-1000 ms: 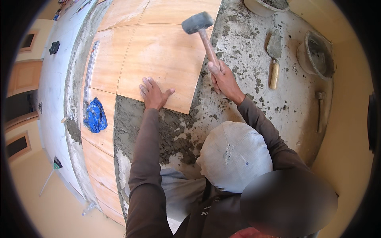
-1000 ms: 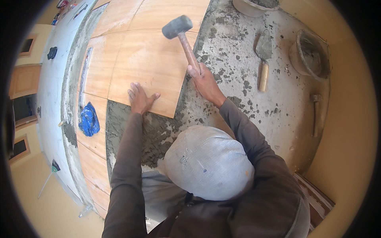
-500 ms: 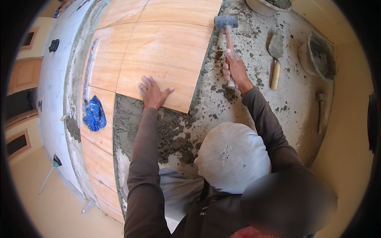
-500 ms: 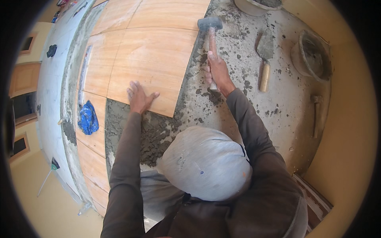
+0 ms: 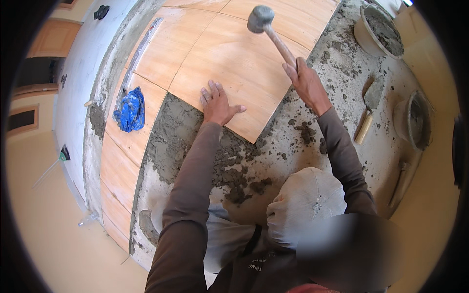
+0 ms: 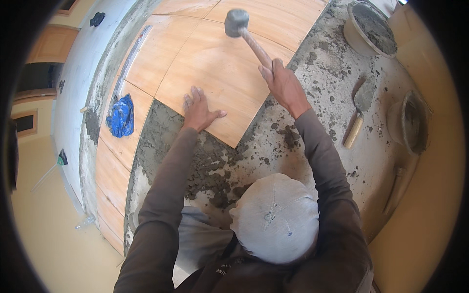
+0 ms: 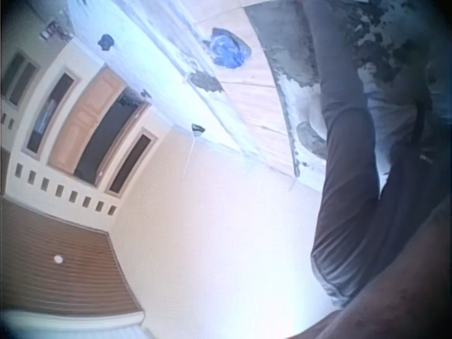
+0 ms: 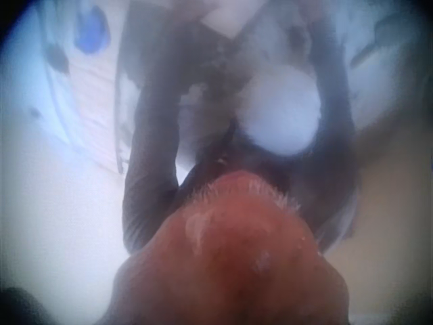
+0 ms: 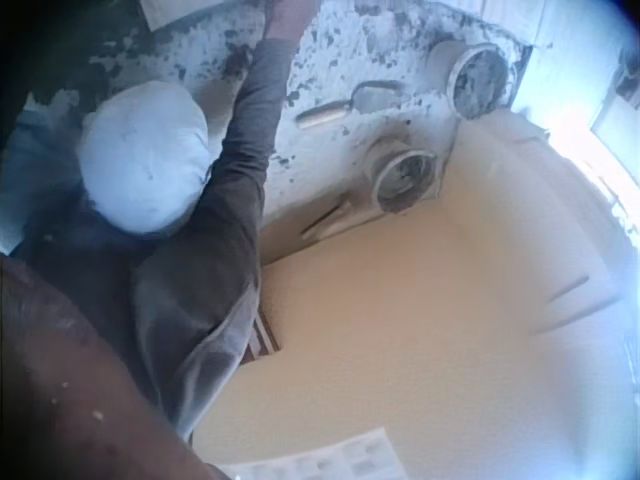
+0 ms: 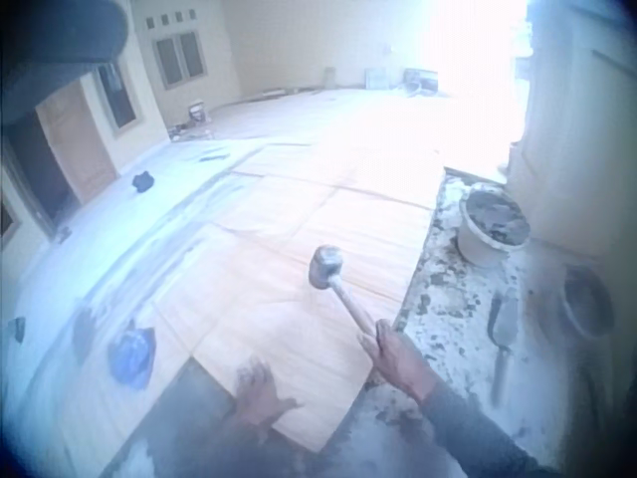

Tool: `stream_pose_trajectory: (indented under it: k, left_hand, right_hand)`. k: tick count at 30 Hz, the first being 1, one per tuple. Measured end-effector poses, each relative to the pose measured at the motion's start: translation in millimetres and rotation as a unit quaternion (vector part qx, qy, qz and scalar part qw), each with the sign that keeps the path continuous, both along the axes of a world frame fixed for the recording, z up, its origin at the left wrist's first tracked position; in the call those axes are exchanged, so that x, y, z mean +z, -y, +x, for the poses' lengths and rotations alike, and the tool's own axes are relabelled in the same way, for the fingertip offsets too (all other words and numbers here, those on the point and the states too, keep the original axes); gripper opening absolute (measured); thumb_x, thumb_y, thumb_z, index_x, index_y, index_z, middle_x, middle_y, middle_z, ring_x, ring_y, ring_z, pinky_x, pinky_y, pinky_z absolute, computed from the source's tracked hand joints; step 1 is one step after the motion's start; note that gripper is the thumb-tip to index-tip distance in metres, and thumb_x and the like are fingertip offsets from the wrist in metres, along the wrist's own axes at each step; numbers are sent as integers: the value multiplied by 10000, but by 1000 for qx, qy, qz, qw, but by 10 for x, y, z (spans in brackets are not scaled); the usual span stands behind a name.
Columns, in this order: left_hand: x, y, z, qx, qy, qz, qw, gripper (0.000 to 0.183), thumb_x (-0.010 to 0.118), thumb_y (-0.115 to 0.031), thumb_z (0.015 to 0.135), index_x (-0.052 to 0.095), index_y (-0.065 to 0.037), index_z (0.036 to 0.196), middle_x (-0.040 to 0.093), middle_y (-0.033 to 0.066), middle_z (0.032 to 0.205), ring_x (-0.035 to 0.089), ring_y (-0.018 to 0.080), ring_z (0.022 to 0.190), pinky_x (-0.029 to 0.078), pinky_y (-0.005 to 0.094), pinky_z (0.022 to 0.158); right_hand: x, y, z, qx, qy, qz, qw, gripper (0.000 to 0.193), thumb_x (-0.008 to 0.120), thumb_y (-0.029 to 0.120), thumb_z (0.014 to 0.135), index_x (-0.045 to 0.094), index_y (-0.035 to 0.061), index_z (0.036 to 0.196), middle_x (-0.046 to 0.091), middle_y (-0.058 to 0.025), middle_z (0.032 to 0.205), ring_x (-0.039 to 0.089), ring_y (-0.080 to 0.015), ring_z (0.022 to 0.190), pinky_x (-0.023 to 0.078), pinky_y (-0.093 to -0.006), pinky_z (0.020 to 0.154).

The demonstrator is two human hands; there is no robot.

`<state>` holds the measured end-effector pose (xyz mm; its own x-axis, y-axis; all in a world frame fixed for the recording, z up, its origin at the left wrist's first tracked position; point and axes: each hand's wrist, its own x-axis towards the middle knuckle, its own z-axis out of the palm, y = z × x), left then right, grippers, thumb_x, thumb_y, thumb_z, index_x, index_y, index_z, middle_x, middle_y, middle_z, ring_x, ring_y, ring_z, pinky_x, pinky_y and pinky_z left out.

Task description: The person is installing light-colored floor tiles in a room under construction. They spread cement on the floor using a trowel, place tiles onto the cement, and tap them into place with a rubber mallet. The person also uses a spirit level to check alignment and wipes the tiles with a blue cloth.

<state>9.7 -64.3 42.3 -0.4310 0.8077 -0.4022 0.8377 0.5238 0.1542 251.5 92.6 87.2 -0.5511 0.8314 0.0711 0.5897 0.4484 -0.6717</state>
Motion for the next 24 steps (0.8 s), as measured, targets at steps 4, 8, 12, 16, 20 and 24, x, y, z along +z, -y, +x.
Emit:
stream_pose_trajectory:
  k: [4,8,12,16,20,24]
  left_hand:
    - [-22,53,-7,5,2,4,1000,1311,811,-655,767,149,97,1612,46,322,1698,55,589,1536,80,571,1276]
    - [-13,-52,39,-2,21,18,1000,1303,792,-659,788,112,65,1632,20,284,1715,11,557,1553,26,565,1284]
    - [-31,-38,-5,-4,29,32,999,1302,798,-655,781,125,66,1630,21,284,1715,9,559,1552,16,573,1281]
    - [-82,176,-31,13,12,46,999,1288,826,-620,760,171,84,1616,52,306,1706,38,582,1541,39,570,1277]
    - [-76,50,-29,6,22,64,998,1288,819,-635,760,170,69,1621,61,294,1709,29,577,1545,30,571,1279]
    - [-69,37,-19,7,23,74,997,1282,817,-645,758,183,57,1624,76,285,1710,25,569,1550,26,570,1281]
  right_hand:
    - [219,70,-334,-1,-84,42,996,361,571,344,1070,485,-5,1035,625,-275,732,641,-479,672,499,-538,579]
    - [-283,-82,-429,31,8,164,986,327,585,317,1054,521,1,1108,673,-241,818,668,-461,693,554,-523,587]
    - [-108,-133,-791,56,12,220,974,335,586,303,1045,562,17,1219,693,-209,891,701,-377,658,571,-463,542]
    - [238,101,-1064,122,-38,291,948,370,627,306,1029,546,17,1246,697,-213,924,704,-380,685,563,-476,549]
    - [-141,-122,-1054,160,29,259,952,349,590,335,1041,532,22,1183,709,-234,893,696,-440,672,561,-538,565]
    - [-89,-220,-1253,100,65,222,968,345,561,348,1065,473,20,1125,658,-243,663,676,-452,629,538,-555,557]
